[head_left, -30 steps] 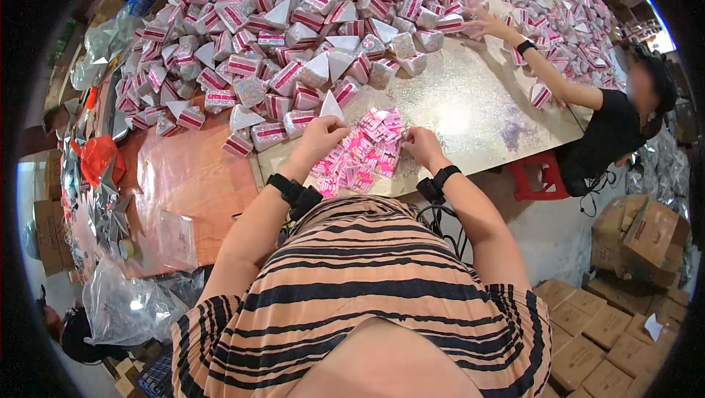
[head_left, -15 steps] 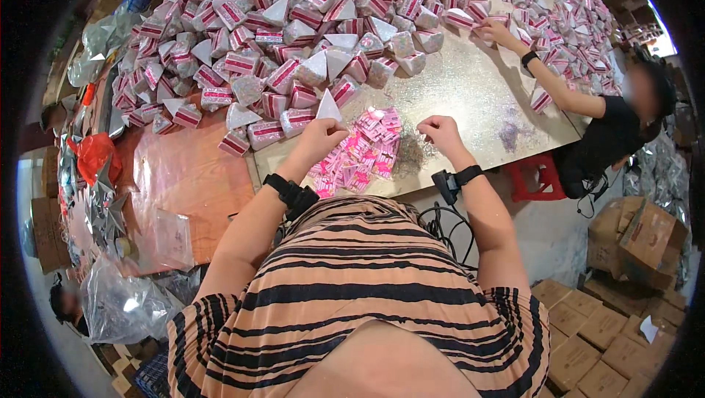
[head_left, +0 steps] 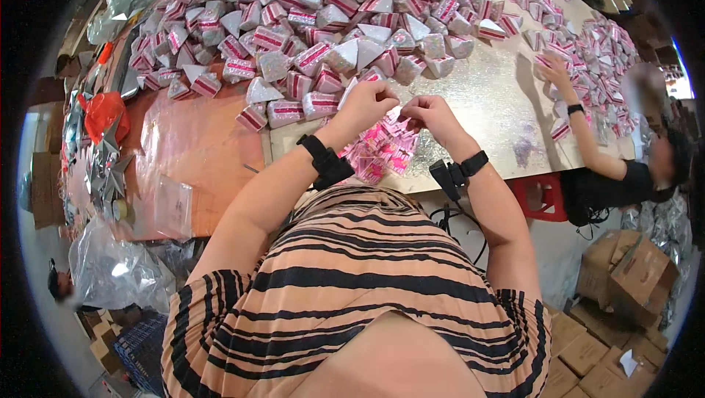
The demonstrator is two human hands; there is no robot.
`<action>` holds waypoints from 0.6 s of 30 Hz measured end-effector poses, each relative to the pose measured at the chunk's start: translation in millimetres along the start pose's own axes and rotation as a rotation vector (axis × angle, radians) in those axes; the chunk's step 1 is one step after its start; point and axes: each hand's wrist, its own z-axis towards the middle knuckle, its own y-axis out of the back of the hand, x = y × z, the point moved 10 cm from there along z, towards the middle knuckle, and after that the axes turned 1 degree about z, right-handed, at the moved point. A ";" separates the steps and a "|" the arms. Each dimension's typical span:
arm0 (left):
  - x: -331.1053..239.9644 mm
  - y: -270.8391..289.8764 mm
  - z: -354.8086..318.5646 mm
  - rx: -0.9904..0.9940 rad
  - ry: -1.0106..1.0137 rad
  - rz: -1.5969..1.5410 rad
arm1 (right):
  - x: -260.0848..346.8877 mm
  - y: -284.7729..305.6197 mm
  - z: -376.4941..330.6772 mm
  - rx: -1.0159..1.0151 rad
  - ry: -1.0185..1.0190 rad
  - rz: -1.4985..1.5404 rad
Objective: The person wraps small, triangular items in clear plastic bags and seals them with pink adhesive labels. They pick up an item, place it in a bag, fold the top, and apply a label to seal it. The wrapped packages are placed in a pile on the table.
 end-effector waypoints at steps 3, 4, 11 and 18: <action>7.3 8.0 -7.4 -0.055 0.038 -0.103 | -6.2 -13.0 3.8 0.043 -0.042 -0.017; 13.0 6.7 -8.2 -0.024 0.057 -0.098 | -8.5 -18.3 4.7 0.063 -0.053 -0.024; 40.1 15.8 -18.3 0.055 0.129 0.049 | -25.5 -29.6 11.6 0.084 -0.073 0.004; 90.5 1.5 -29.8 0.044 0.308 0.081 | -52.5 -20.0 15.5 -0.001 -0.043 -0.201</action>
